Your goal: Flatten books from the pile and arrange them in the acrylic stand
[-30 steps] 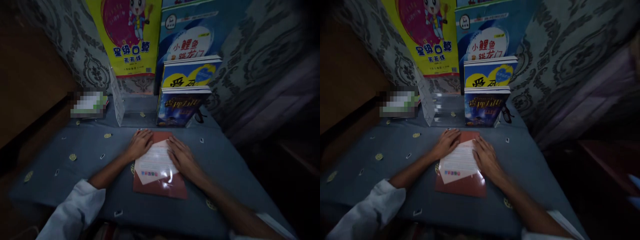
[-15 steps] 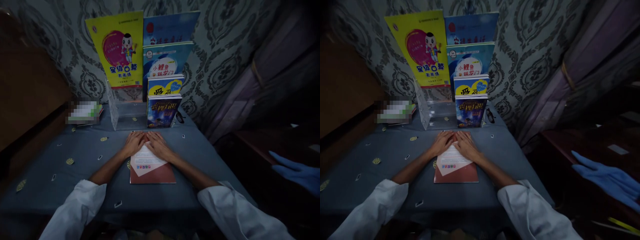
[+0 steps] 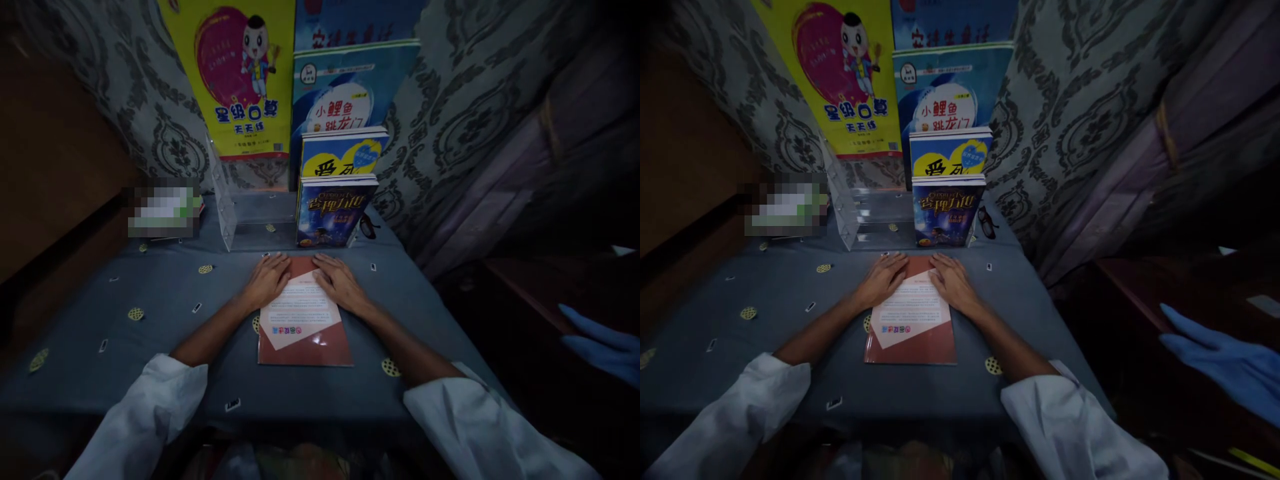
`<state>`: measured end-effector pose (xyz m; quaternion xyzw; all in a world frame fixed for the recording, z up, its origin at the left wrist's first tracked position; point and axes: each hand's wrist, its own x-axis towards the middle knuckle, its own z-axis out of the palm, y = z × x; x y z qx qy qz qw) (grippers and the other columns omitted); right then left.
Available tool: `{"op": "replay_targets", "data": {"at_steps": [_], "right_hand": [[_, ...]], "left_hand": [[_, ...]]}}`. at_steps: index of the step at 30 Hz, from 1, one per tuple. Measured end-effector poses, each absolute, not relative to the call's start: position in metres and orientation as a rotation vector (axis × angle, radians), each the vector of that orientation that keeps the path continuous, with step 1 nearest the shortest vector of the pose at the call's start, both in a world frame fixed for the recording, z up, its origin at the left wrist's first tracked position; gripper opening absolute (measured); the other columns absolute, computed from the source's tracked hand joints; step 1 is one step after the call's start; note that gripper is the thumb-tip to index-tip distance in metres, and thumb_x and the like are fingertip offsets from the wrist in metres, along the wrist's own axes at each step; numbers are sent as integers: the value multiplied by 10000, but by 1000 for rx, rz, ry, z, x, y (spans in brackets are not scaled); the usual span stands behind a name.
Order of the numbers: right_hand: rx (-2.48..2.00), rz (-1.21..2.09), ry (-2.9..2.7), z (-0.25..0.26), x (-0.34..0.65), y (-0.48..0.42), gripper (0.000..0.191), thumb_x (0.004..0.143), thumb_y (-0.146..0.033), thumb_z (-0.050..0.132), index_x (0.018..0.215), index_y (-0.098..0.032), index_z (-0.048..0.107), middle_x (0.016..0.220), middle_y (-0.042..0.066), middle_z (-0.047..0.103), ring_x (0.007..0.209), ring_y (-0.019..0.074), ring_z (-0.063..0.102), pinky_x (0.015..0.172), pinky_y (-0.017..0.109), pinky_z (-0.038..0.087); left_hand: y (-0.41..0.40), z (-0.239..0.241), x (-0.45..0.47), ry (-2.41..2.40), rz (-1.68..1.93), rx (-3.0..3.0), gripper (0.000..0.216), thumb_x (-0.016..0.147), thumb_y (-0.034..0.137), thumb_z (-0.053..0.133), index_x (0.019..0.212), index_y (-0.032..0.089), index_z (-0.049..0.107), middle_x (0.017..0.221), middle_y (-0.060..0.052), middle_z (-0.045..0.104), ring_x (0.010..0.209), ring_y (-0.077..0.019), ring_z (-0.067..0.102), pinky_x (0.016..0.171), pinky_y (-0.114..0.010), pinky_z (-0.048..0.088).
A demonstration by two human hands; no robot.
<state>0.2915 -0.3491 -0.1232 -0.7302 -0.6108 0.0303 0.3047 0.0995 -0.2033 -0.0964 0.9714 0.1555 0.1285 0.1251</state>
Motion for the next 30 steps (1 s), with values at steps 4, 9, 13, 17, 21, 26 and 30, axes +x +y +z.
{"op": "replay_targets", "data": {"at_steps": [4,9,13,17,21,26,30], "right_hand": [[-1871,111,-1617,-122,299,-349,451,944,-288,478,1351,-172,635,1429,134,606,1376,293,518,1182,549,360],[-1865,122,-1642,-118,298,-349,449,952,-261,450,1349,-157,632,1439,141,596,1383,283,511,1177,537,364],[-1911,106,-1622,-113,294,-351,435,966,-257,446,1353,-181,632,1444,129,594,1390,287,500,1181,557,339],[-1953,108,-1617,-108,291,-352,441,970,-262,444,1355,-158,632,1440,143,595,1407,306,475,1174,572,338],[-1912,143,-1617,-110,294,-351,446,965,-263,442,1356,-167,632,1449,136,586,1403,302,483,1181,574,334],[-1824,206,-1552,-116,306,-352,443,949,-233,447,1346,-190,639,1436,117,604,1362,273,533,1165,531,388],[-1755,258,-1506,-117,312,-354,452,941,-194,420,1332,-212,645,1389,91,644,1321,248,570,1136,490,437]], "left_hand": [[-198,-95,96,409,277,2811,547,1026,410,367,1505,155,434,1584,-122,408,1510,-243,315,1251,-466,210],[-195,-93,94,398,219,2808,566,1039,445,334,1533,176,393,1614,-103,356,1531,-239,261,1260,-471,179],[-200,-96,97,434,265,2847,537,1043,420,332,1520,189,417,1601,-103,384,1524,-237,279,1254,-472,196],[-204,-100,99,459,327,2877,518,1039,379,345,1505,169,433,1582,-124,411,1506,-237,324,1244,-483,218],[-205,-98,99,481,304,2890,528,1036,367,346,1499,130,435,1581,-143,406,1508,-244,318,1243,-474,222],[-208,-89,100,420,208,2912,553,1035,395,350,1523,136,393,1601,-145,370,1515,-254,302,1244,-493,212],[-212,-86,108,313,178,2924,577,1045,446,332,1547,162,351,1618,-134,340,1523,-252,281,1244,-498,202]]}}
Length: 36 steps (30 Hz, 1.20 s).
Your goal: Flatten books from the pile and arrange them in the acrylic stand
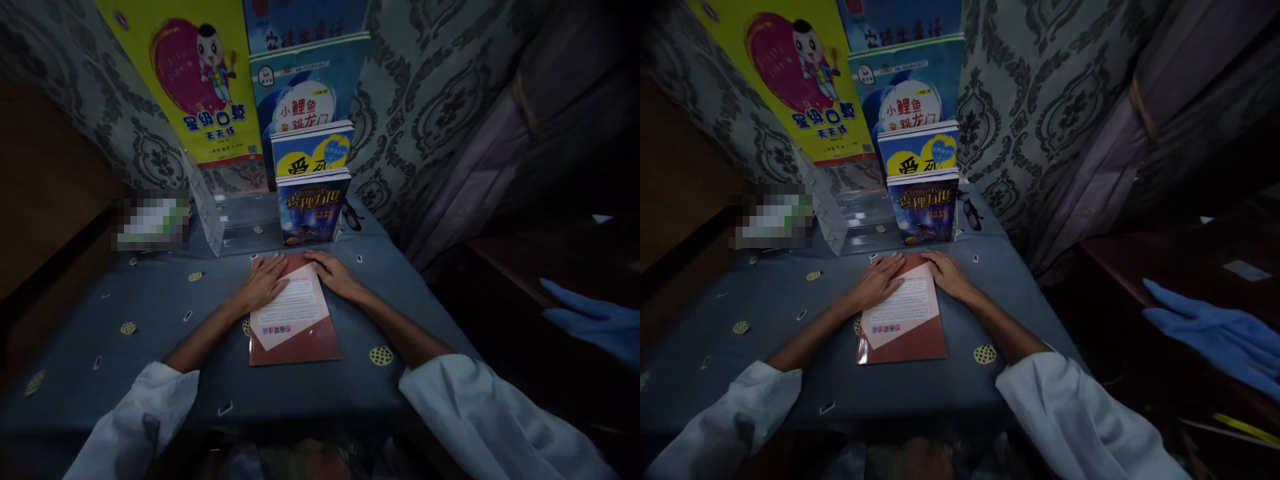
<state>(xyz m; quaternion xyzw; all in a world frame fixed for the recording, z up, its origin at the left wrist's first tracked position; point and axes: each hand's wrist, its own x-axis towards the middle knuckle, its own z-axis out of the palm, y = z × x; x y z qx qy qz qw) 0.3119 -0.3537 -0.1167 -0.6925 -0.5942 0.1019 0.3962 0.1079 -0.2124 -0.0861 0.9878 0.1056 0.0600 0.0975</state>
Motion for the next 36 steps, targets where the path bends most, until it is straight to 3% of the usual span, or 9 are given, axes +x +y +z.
{"op": "replay_targets", "data": {"at_steps": [17,36], "right_hand": [[-1730,277,-1519,-117,318,-354,433,996,-235,382,1362,-233,614,1333,69,680,1262,235,609,1093,459,473],[-1764,234,-1553,-114,309,-357,464,952,-186,409,1368,-225,611,1392,55,643,1325,243,553,1150,479,418]], "left_hand": [[-227,-81,137,-17,83,2910,523,1058,368,354,1567,255,318,1631,-64,324,1542,-204,220,1256,-506,145],[-279,-68,94,-284,-5,2846,454,1078,392,315,1504,309,447,1603,-27,396,1530,-211,263,1267,-492,107]]}}
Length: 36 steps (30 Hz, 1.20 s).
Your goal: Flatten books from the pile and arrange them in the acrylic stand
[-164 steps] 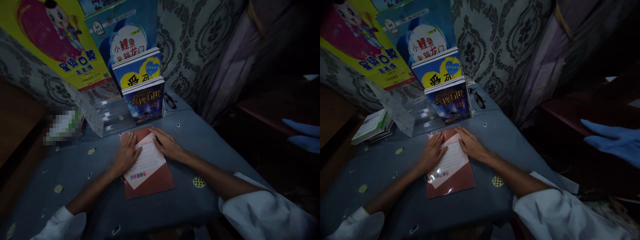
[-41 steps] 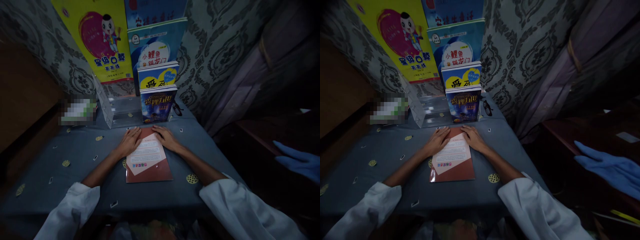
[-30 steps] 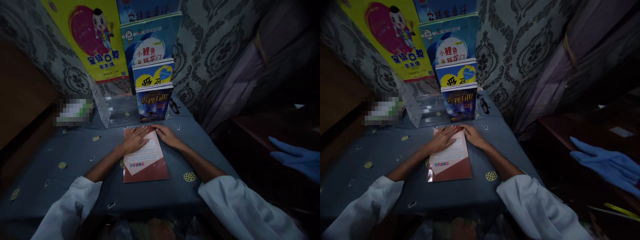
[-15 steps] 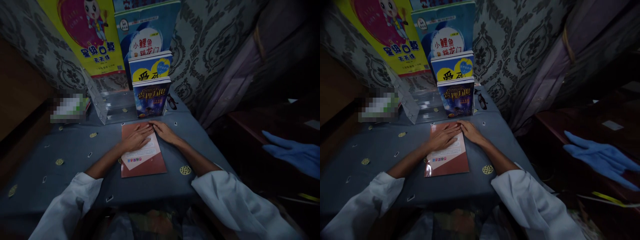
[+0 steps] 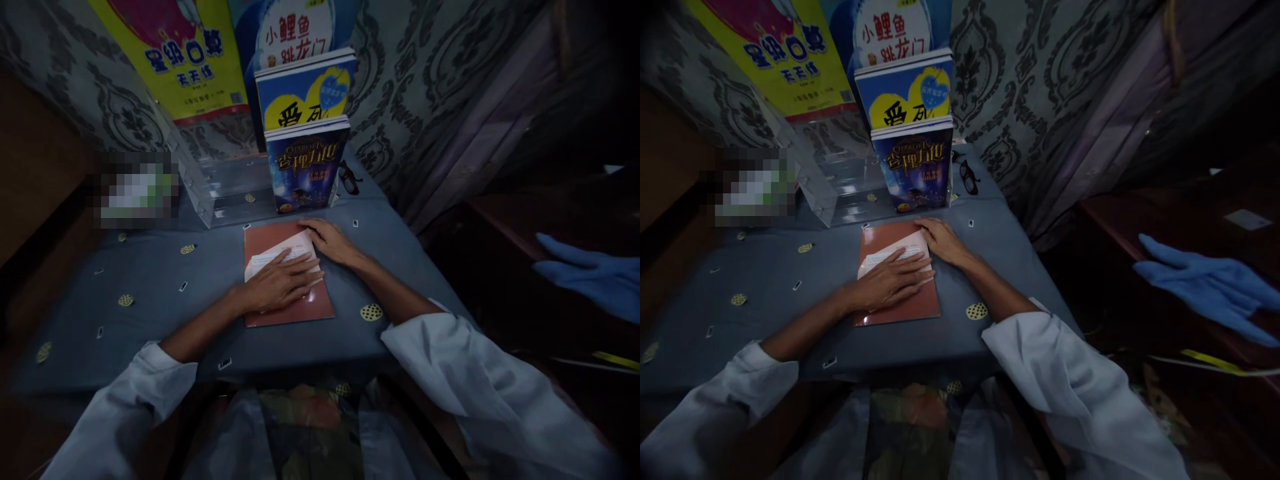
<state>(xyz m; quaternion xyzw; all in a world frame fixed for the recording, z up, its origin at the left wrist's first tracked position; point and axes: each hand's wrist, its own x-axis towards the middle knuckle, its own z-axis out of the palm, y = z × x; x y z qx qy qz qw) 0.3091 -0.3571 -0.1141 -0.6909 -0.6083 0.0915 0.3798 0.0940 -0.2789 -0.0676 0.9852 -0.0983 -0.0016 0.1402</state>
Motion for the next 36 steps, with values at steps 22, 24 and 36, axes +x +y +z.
{"op": "replay_targets", "data": {"at_steps": [22,24,36], "right_hand": [[-1785,137,-1608,-116,303,-360,409,958,-238,453,1310,-199,658,1442,106,600,1374,274,523,1168,517,398],[-1763,125,-1614,-117,304,-359,397,951,-232,468,1295,-210,667,1431,102,609,1370,274,528,1161,526,407],[-1717,246,-1585,-115,290,-386,422,900,-124,465,1244,-194,699,1386,99,647,1365,263,536,1162,510,414]], "left_hand": [[-298,-70,76,-441,22,2956,523,1055,449,375,1540,254,384,1612,-76,376,1542,-243,227,1267,-487,113],[-296,-71,78,-452,27,2971,530,1060,455,360,1538,226,384,1612,-94,372,1541,-244,231,1263,-492,114],[-294,-75,77,-487,70,2941,483,1067,402,385,1510,213,427,1590,-82,414,1516,-225,300,1253,-490,152]]}}
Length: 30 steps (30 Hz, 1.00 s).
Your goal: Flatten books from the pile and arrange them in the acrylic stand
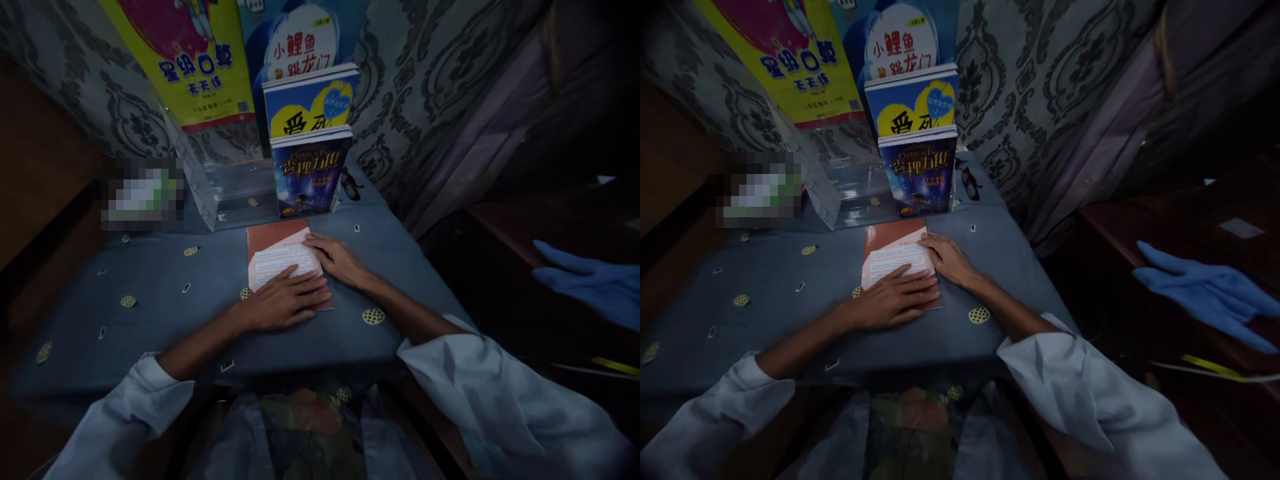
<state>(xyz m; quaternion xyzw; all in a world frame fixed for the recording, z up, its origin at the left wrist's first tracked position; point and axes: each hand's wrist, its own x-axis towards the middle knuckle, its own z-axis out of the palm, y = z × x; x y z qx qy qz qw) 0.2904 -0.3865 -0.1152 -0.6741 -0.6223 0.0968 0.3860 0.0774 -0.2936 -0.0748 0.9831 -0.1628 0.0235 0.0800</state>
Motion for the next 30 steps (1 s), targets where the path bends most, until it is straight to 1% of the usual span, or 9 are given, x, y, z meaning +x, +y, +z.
{"op": "replay_targets", "data": {"at_steps": [4,9,13,18,23,27,30], "right_hand": [[-1692,272,-1585,-114,276,-417,415,923,-135,452,1248,-226,693,1384,82,651,1368,247,533,1155,516,421],[-1662,302,-1586,-111,259,-454,411,966,-167,436,1294,-260,664,1377,61,658,1369,232,532,1174,524,395],[-1660,321,-1568,-109,245,-479,428,985,-186,432,1356,-282,622,1380,53,656,1350,232,552,1163,526,412],[-1707,298,-1561,-105,229,-504,407,996,-218,460,1366,-283,616,1392,69,646,1320,239,581,1138,503,453],[-1690,196,-1620,-101,218,-517,403,986,-161,466,1338,-263,634,1317,83,694,1284,237,611,1088,489,506],[-1633,95,-1677,-102,215,-517,423,971,-117,470,1338,-254,630,1238,79,735,1253,240,635,1052,490,534],[-1622,45,-1705,-104,216,-516,438,967,-108,481,1355,-259,616,1240,77,735,1242,244,642,1034,490,545]], "left_hand": [[-294,-76,76,-509,141,2909,442,1069,374,399,1475,218,479,1519,-78,516,1502,-202,331,1240,-471,211],[-294,-78,75,-532,237,2903,394,1067,363,421,1412,224,552,1450,-72,589,1458,-209,413,1190,-450,324],[-295,-81,74,-538,334,2903,359,1061,371,440,1340,226,614,1366,-69,657,1382,-212,513,1127,-428,420],[-294,-84,73,-575,464,2889,335,1053,368,463,1265,199,661,1244,-79,722,1265,-214,612,1018,-386,523],[-295,-87,72,-604,511,2931,304,1045,337,489,1252,196,661,1240,-81,720,1240,-219,622,1006,-389,532],[-302,-90,68,-620,492,3001,311,1045,224,462,1309,170,618,1292,-108,692,1270,-239,597,1023,-416,509],[-308,-90,63,-622,446,3058,345,1043,173,428,1350,135,582,1351,-129,655,1315,-256,563,1064,-429,468]]}}
